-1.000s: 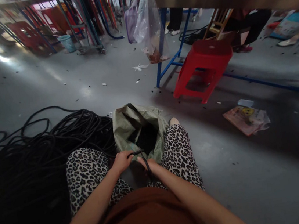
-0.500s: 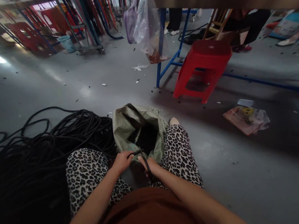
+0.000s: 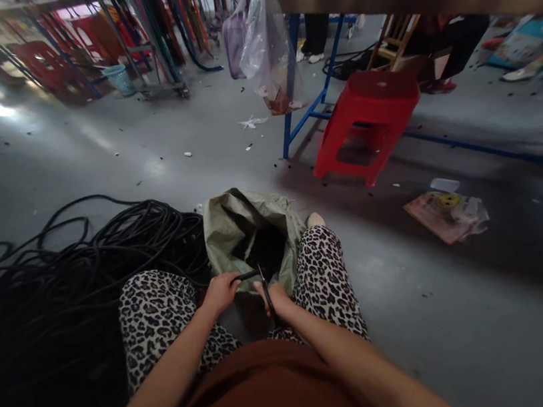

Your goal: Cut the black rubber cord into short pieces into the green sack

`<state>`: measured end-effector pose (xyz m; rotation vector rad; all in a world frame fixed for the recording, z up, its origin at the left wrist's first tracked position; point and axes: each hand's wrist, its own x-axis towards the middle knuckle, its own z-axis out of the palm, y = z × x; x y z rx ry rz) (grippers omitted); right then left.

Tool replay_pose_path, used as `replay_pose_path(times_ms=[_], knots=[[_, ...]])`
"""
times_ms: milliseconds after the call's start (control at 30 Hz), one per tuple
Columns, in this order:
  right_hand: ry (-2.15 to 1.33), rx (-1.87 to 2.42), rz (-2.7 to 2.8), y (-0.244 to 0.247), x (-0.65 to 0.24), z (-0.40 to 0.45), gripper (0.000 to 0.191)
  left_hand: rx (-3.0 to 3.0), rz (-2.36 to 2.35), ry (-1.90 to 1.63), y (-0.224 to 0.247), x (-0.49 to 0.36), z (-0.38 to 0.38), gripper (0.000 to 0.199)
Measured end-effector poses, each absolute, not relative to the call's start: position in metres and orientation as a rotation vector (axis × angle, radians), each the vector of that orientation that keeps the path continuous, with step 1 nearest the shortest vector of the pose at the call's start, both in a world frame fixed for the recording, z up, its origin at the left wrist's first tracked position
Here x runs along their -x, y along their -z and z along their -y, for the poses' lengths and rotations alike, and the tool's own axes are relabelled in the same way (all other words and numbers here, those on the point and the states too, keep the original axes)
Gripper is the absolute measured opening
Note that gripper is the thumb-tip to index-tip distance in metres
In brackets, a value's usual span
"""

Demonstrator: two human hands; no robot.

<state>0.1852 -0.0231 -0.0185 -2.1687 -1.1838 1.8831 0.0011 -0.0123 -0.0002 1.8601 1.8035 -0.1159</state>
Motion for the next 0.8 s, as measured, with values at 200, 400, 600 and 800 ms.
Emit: replay_pose_path(times_ms=[200,400,600,800], knots=[[-1.889,2.18,1.135,0.0118,-0.1846,0.0224,0.048,-1.843,-1.827,0.149,-0.003,-0.002,0.0129,0.035],[-1.895,2.192,1.08,0.0112,-0.1856,0.0222,0.048,-1.845,-1.842,0.181,-0.0037,-0.0024,0.0138,0.034],[-1.906,2.156,1.0,0.0181,-0.1873,0.0247,0.045,-1.859,-1.841,0.21,-0.0017,-0.0033,0.0135,0.035],[-2.025,2.093,0.855,0.009,-0.1879,0.0266,0.046,-1.832,-1.866,0.169,-0.0016,-0.0034,0.0124,0.036]])
